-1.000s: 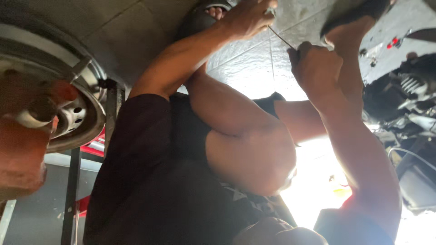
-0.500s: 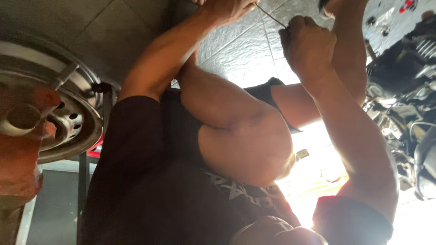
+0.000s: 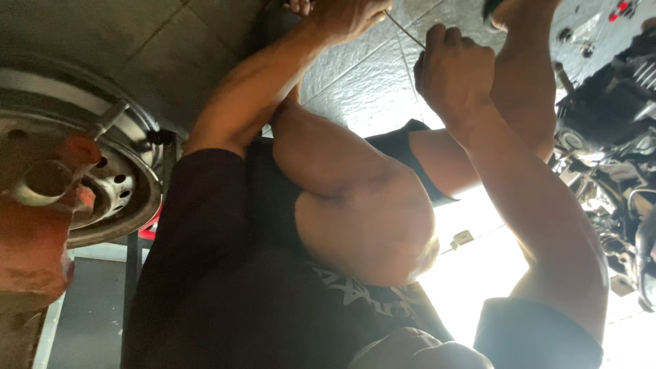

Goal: The person sits on the floor and disassembles a motorcycle carburetor using a screwdriver and compressed air. They remove screws, separate the body, clean internal passages, and reassemble the unit with small components.

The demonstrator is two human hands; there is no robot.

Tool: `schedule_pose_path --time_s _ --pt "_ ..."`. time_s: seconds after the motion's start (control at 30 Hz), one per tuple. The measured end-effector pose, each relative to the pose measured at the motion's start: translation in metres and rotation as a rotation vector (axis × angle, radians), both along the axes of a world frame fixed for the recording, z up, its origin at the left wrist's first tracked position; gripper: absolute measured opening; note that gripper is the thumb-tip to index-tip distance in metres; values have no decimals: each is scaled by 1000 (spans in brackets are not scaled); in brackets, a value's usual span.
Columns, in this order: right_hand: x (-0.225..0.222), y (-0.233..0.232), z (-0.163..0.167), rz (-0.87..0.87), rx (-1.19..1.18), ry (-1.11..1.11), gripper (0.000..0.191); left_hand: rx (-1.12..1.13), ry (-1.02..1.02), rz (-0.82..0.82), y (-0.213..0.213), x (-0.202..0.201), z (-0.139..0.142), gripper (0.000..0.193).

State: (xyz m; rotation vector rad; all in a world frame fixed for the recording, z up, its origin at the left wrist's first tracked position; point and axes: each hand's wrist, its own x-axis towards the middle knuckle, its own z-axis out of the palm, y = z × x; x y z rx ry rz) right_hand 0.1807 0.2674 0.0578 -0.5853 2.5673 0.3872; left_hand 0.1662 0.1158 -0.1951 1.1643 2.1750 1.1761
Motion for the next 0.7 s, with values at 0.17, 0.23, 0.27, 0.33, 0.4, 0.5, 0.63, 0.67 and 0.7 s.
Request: schedule_pose_path --time_s 0.17,0.23,0.27,0.33,0.4,0.5,0.63,0.67,0.7 --pt "0 4 -1 -16 25 4 10 252 93 224 -5 -8 5 22" --pt "-3 4 1 41 17 50 13 341 247 301 -6 -10 9 26" --pt "-4 5 3 64 19 75 16 336 210 296 -7 -12 11 24" --pt "-7 3 6 4 0 12 13 332 132 276 -7 -13 15 22" --pt "-8 0 8 -28 9 -25 14 313 78 243 -6 -14 19 21" --pt "-8 -1 11 -33 35 -27 16 266 -32 206 -3 -13 21 16" --pt "-8 5 10 -78 48 -70 15 209 -40 202 0 -10 17 14" --pt "-8 7 8 -90 52 -81 16 236 4 226 0 -10 17 15" --pt "-8 7 6 -139 60 -95 17 267 51 241 -2 -10 17 16"
